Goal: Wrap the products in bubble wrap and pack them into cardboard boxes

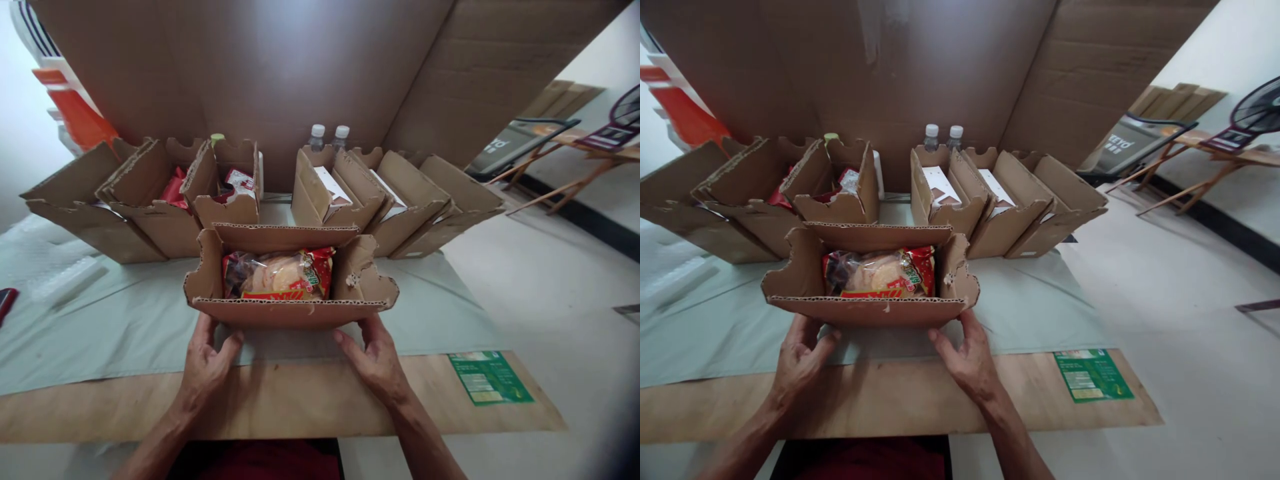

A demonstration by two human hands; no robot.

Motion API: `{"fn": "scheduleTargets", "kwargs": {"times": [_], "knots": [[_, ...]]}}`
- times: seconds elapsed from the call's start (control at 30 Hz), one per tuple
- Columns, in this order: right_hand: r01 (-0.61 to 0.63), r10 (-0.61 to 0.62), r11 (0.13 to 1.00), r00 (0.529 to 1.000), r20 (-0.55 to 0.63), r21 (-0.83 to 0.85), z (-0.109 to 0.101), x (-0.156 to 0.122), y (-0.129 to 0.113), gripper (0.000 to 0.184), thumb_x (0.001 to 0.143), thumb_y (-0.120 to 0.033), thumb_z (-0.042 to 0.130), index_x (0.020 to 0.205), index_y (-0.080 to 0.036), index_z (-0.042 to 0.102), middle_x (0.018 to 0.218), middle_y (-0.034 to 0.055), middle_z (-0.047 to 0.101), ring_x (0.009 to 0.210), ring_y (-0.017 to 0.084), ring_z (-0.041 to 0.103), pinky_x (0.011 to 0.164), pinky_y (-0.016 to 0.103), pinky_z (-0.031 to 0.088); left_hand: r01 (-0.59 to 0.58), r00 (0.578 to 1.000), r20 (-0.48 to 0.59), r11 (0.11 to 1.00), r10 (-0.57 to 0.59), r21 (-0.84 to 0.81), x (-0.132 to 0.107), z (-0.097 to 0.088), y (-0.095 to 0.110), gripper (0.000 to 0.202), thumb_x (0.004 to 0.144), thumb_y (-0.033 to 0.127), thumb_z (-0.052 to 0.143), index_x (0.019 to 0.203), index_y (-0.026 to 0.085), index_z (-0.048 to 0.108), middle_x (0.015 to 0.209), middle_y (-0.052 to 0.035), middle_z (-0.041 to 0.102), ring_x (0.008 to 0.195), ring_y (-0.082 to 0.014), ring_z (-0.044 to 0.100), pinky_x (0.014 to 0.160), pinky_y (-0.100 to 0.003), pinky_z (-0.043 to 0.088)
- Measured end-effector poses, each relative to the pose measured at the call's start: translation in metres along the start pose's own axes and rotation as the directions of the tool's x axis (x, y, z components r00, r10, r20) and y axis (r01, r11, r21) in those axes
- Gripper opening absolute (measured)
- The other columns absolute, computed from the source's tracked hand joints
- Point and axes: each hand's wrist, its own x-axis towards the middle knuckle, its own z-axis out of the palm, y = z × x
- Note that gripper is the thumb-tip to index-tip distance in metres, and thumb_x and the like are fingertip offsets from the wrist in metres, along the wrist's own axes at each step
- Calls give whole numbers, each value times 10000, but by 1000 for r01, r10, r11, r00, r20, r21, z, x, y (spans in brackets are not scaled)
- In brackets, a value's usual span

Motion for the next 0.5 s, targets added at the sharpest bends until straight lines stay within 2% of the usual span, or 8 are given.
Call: {"fn": "scheduleTargets", "kwargs": {"times": [0.1,0.17,0.3,0.43,0.5], "knots": [[30,-32,998,998,58,47,10,1,-13,422,865,-436,697,1236,-241,648,1227,122,749,1140,315,705,965,479,582,33,997,-72,999,-35,-19,-3,-11,5,446,834,363,735,1241,232,607,1234,-70,686,1217,-259,623,1115,-382,447],[75,-89,992,987,133,104,21,2,-25,501,863,-374,685,1345,-258,614,1329,112,711,1232,319,666,1041,497,554,51,983,-177,999,-52,-10,-3,-24,10,422,799,378,763,1171,241,618,1145,-47,693,1160,-257,639,1077,-375,472],[145,-192,974,935,298,173,50,9,-47,725,834,-307,695,1525,-276,475,1476,111,621,1307,320,623,1051,500,557,75,914,-404,995,-45,59,1,-59,17,354,745,359,800,1036,256,627,976,7,675,965,-228,637,906,-333,520],[151,-247,957,875,417,249,78,31,-58,811,815,-306,719,1566,-277,413,1610,114,494,1373,312,573,1051,491,562,99,894,-445,991,-51,87,14,-90,15,282,774,300,767,1019,287,628,932,66,650,878,-173,581,822,-287,463],[116,-265,939,844,466,324,91,45,-58,867,808,-336,738,1594,-281,375,1662,112,419,1400,312,546,1076,502,544,82,863,-505,993,-25,90,24,-97,13,334,693,295,765,992,256,621,892,65,640,817,-161,556,769,-280,440]]}}
